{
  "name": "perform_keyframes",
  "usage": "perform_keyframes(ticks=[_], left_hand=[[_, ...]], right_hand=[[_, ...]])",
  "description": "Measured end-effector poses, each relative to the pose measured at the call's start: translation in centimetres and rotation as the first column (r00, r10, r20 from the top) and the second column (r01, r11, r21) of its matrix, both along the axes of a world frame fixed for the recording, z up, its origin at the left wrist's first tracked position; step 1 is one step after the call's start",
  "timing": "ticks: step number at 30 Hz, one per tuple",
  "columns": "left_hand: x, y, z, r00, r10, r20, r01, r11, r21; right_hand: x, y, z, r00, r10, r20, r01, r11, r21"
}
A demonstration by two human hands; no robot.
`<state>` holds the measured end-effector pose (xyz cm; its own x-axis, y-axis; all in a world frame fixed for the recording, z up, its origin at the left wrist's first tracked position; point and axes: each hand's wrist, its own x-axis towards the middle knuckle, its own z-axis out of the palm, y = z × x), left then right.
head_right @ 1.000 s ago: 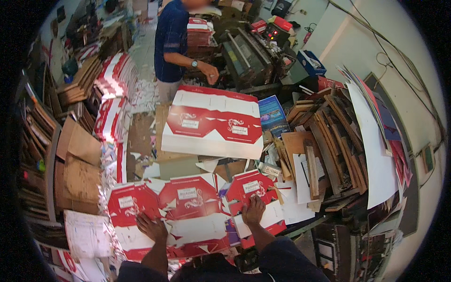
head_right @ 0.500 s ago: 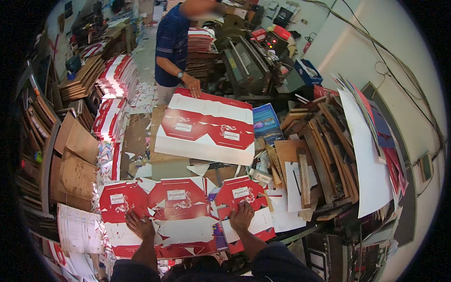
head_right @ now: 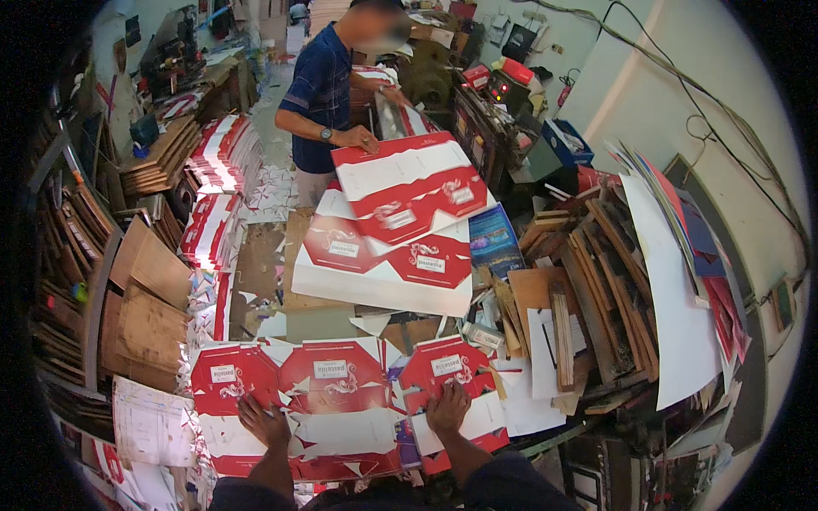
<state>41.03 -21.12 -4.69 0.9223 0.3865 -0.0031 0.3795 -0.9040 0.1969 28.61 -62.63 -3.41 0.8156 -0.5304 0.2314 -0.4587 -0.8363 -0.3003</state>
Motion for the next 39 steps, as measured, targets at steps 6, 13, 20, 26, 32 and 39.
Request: perform_keyframes(ticks=[6,13,20,26,32,39], left_hand=[[-0.1,0.1,-0.1,1.0,-0.003,-0.003,0.003,1.0,0.009],[0.0,0.2,0.0,1.0,-0.004,0.02,0.004,1.0,-0.018],[0.0,0.0,0.2,1.0,0.02,-0.011,-0.02,0.999,-0.025],[-0.1,0.0,0.2,1.0,0.01,0.0,-0.01,1.0,-0.029],[0.0,0.0,0.0,1.0,0.006,0.016,-0.005,0.999,-0.043],[-0.3,0.1,1.1,1.0,0.004,-0.001,-0.005,0.998,-0.069]], right_hand=[[0.1,0.2,-0.2,0.999,-0.02,-0.036,0.02,1.0,-0.006],[0.1,0.1,-0.5,0.998,-0.042,-0.035,0.042,0.999,-0.006],[0.1,0.1,-0.2,0.999,-0.036,-0.038,0.036,0.999,0.021],[0.1,0.2,-0.1,1.0,-0.008,-0.003,0.007,0.999,-0.046],[0.1,0.1,-0.1,1.0,-0.003,0.006,0.003,0.999,-0.039],[0.2,0.1,-0.2,1.0,-0.02,-0.016,0.02,0.999,0.028]])
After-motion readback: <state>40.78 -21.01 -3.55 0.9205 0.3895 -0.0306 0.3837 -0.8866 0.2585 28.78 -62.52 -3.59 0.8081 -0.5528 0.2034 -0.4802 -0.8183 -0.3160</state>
